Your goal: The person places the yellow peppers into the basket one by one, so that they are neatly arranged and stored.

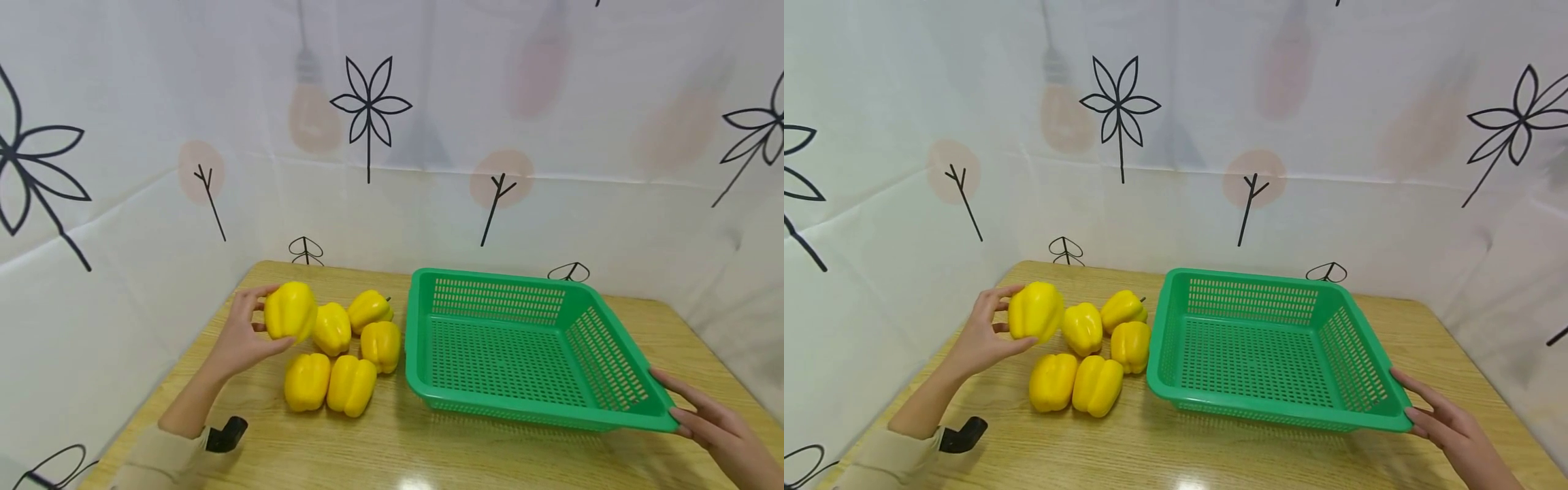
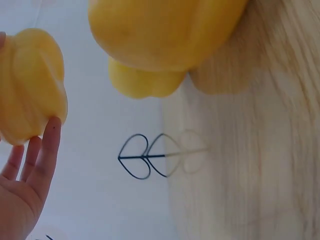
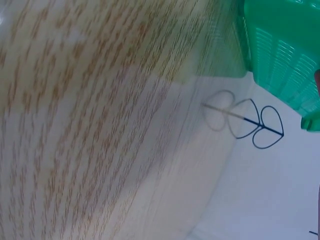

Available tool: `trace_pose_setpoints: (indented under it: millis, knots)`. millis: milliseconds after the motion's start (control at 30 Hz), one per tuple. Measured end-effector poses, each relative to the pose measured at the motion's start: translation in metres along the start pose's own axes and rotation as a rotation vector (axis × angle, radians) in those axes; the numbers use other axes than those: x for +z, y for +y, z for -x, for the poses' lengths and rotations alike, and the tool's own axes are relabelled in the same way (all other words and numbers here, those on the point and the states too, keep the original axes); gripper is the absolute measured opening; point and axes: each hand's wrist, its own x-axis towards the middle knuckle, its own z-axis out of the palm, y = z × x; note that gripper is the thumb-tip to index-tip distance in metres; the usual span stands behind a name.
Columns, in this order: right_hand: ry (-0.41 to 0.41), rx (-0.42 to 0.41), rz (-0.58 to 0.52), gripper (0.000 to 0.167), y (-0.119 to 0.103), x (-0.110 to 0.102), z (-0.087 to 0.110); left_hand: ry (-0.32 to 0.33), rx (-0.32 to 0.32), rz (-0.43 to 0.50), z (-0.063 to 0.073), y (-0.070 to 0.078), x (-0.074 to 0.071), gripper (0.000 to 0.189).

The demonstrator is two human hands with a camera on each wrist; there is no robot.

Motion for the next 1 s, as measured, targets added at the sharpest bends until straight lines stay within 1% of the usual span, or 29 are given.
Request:
trace_pose_setpoints:
  millis: [200,400,700,1000]
  knots:
    - [0.01,0.005,0.018,0.067,0.0,0.0,0.001,-0.003,-0.032,0.01,-0.005,0.017,0.005,0.082]
    - [0.019,0.021,0.034,0.066,0.0,-0.001,0.001,0.0,-0.032,0.042,-0.01,0.03,0.008,0.083]
    - [0.002,0.004,0.009,0.067,0.002,-0.001,0.001,0.016,-0.038,0.077,-0.017,0.043,0.014,0.083]
    - [-0.01,0.004,-0.003,0.068,0.002,-0.001,0.001,0.007,-0.052,0.081,-0.025,0.054,0.023,0.082]
